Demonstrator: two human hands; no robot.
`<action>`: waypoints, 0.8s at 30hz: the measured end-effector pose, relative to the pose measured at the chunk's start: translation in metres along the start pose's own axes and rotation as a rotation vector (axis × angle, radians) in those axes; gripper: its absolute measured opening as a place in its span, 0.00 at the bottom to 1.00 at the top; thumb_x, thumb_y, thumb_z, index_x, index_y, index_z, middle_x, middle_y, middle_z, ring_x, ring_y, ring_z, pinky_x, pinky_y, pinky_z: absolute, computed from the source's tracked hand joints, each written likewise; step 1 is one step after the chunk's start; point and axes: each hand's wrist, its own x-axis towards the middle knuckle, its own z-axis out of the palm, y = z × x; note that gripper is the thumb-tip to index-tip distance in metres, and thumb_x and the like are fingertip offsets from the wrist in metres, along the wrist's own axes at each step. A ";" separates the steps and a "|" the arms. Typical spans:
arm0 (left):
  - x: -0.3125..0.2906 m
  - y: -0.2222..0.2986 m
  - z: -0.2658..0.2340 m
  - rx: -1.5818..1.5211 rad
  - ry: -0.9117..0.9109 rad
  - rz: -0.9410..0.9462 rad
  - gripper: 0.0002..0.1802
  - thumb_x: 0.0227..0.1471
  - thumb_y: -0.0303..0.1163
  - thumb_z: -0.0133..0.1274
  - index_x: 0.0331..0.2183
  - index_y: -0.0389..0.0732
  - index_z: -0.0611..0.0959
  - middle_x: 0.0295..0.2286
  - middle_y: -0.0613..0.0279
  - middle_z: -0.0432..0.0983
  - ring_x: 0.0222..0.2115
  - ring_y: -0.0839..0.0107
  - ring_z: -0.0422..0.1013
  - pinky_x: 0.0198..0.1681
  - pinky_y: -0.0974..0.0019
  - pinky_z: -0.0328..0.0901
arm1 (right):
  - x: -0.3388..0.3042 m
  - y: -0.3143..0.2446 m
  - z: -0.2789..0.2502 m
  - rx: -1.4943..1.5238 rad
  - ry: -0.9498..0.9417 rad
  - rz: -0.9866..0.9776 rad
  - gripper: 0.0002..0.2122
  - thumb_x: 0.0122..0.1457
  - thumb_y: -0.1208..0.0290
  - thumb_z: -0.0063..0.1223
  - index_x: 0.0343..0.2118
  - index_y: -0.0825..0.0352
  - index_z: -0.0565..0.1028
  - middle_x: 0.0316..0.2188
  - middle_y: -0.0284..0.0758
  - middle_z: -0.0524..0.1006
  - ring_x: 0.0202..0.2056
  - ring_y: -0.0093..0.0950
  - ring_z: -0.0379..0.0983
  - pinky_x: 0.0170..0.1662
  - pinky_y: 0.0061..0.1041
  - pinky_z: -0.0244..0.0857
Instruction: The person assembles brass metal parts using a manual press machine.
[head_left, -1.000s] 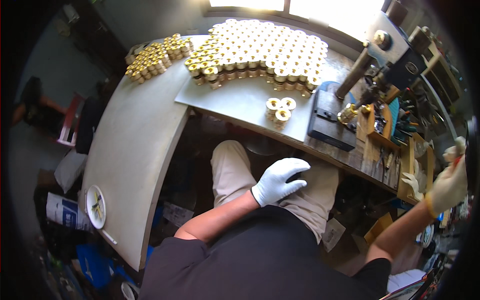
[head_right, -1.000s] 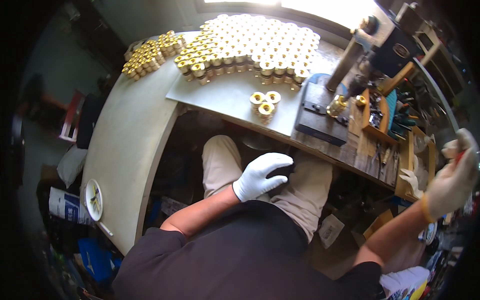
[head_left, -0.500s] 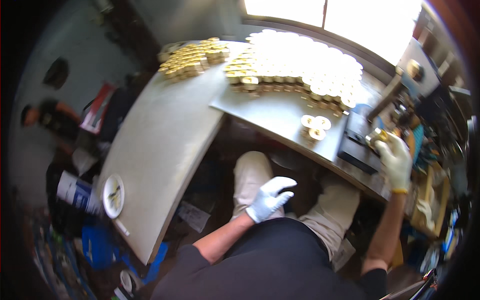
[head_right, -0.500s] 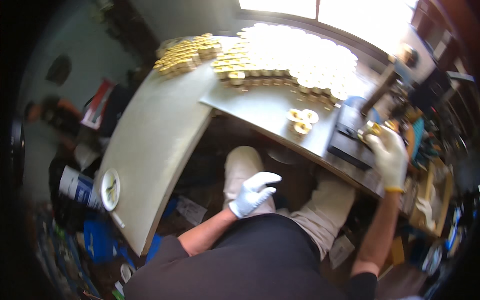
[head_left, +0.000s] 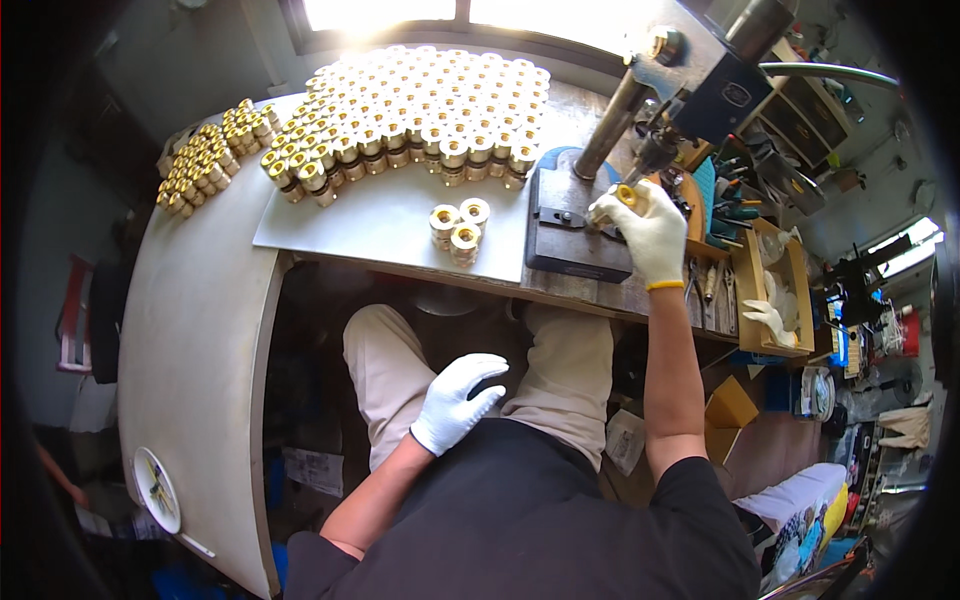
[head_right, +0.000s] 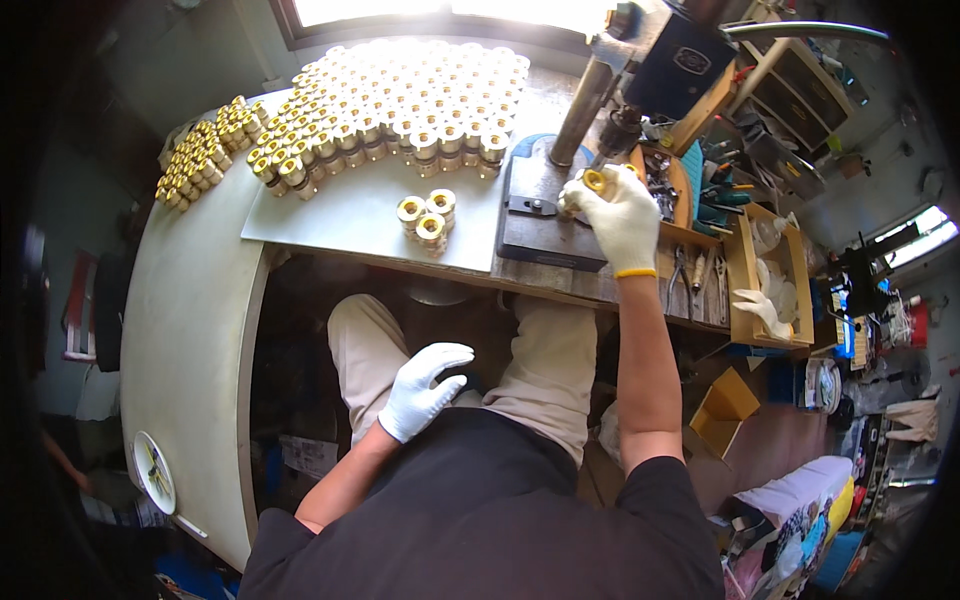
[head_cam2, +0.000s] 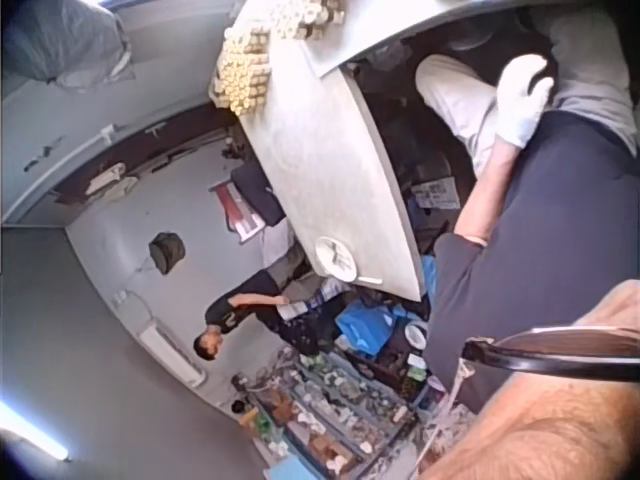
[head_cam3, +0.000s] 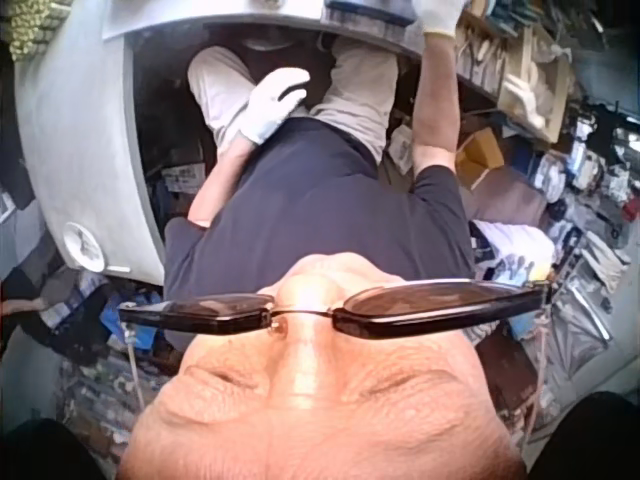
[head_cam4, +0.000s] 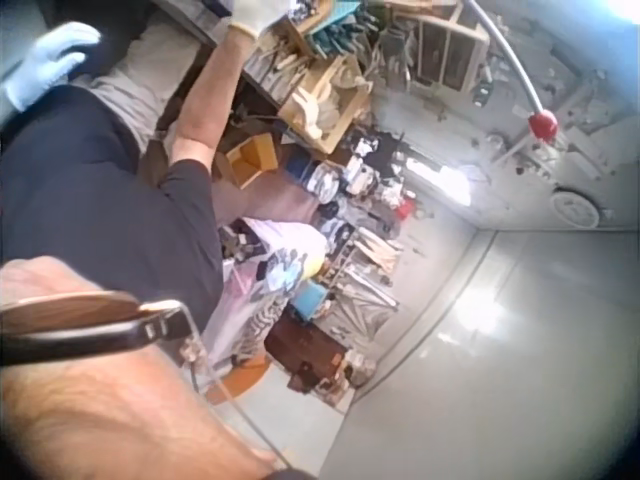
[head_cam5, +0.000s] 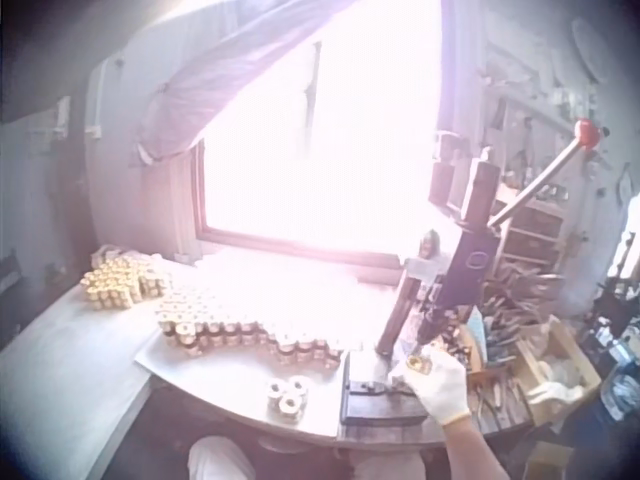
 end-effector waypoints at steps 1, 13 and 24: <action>-0.004 -0.001 -0.001 0.006 0.010 -0.013 0.18 0.58 0.29 0.66 0.50 0.36 0.87 0.51 0.50 0.83 0.53 0.52 0.78 0.59 0.56 0.72 | -0.006 -0.015 0.001 0.076 0.013 0.020 0.14 0.58 0.71 0.75 0.41 0.74 0.84 0.34 0.35 0.88 0.35 0.20 0.84 0.44 0.22 0.78; -0.001 -0.009 -0.011 0.035 0.006 -0.030 0.19 0.58 0.28 0.67 0.50 0.36 0.87 0.49 0.51 0.84 0.52 0.53 0.79 0.58 0.57 0.73 | -0.049 -0.043 0.069 -0.388 -0.332 -0.365 0.19 0.56 0.61 0.73 0.48 0.65 0.85 0.40 0.41 0.86 0.41 0.37 0.85 0.49 0.31 0.77; 0.071 0.019 -0.053 0.276 0.188 0.180 0.19 0.53 0.25 0.69 0.48 0.35 0.87 0.48 0.50 0.83 0.51 0.50 0.79 0.58 0.55 0.72 | -0.060 -0.034 0.086 -0.308 -0.284 -0.293 0.28 0.59 0.60 0.72 0.60 0.70 0.79 0.37 0.40 0.85 0.39 0.37 0.84 0.48 0.32 0.77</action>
